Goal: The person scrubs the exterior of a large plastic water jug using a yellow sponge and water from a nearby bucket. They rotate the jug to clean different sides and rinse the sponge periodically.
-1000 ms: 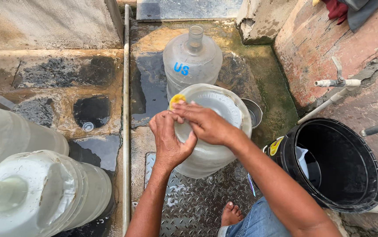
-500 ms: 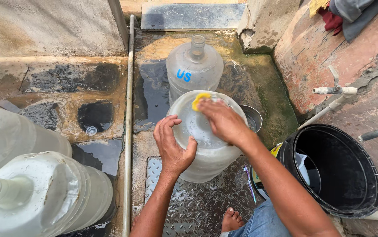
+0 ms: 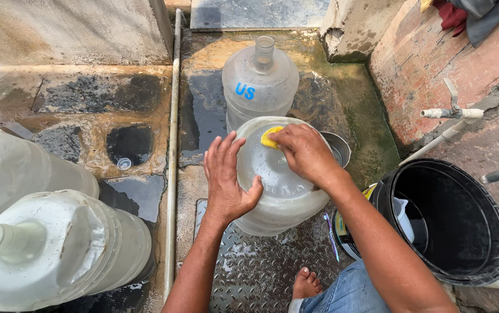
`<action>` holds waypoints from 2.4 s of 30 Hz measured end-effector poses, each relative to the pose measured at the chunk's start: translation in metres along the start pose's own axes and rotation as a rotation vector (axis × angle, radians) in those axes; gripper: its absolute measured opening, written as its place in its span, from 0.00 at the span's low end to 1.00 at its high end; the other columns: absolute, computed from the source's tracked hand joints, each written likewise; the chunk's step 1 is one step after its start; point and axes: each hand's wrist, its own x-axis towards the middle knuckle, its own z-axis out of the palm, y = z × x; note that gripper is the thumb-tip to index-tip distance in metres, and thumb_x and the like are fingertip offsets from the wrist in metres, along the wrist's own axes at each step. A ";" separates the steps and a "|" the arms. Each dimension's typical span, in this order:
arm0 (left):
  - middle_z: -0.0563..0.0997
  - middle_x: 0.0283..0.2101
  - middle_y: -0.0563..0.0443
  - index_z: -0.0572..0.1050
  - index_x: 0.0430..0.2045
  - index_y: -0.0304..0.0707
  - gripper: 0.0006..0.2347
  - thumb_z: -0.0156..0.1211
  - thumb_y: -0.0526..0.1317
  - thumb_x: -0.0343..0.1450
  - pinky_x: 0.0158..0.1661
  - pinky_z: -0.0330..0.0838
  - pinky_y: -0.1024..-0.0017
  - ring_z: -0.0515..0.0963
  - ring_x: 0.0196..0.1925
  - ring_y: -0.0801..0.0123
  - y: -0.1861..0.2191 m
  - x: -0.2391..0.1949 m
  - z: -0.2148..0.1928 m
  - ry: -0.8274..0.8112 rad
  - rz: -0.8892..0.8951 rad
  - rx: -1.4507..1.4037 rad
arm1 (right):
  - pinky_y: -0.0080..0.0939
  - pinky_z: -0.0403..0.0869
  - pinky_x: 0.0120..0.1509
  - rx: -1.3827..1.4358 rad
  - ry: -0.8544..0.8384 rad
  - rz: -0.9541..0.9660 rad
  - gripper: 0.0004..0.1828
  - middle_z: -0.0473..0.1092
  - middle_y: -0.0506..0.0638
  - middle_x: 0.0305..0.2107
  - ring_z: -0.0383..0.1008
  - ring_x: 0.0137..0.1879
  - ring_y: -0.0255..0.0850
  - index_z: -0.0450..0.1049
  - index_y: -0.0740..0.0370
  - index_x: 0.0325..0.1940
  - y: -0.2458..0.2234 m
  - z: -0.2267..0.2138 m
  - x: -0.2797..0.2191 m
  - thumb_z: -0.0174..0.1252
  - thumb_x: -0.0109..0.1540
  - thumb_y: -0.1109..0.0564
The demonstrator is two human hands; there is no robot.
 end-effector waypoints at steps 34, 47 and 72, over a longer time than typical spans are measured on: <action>0.63 0.68 0.31 0.52 0.71 0.30 0.40 0.64 0.38 0.61 0.71 0.50 0.46 0.57 0.74 0.38 0.010 -0.015 0.020 -0.008 -0.134 -0.053 | 0.54 0.71 0.56 -0.263 0.042 0.117 0.20 0.70 0.56 0.43 0.73 0.51 0.53 0.78 0.60 0.57 -0.011 0.005 0.005 0.54 0.61 0.65; 0.62 0.70 0.34 0.56 0.69 0.32 0.37 0.62 0.36 0.62 0.72 0.50 0.46 0.57 0.74 0.37 0.012 -0.012 0.030 0.031 -0.100 -0.061 | 0.61 0.31 0.78 -0.210 -0.346 0.164 0.37 0.38 0.65 0.76 0.32 0.81 0.58 0.43 0.65 0.79 0.030 0.011 -0.018 0.34 0.71 0.42; 0.70 0.66 0.43 0.75 0.52 0.37 0.23 0.52 0.34 0.61 0.72 0.49 0.44 0.56 0.75 0.34 0.022 -0.013 0.020 -0.060 -0.078 0.028 | 0.59 0.48 0.79 -0.113 -0.166 0.130 0.28 0.56 0.59 0.73 0.53 0.78 0.53 0.58 0.58 0.74 0.059 0.018 0.009 0.46 0.69 0.52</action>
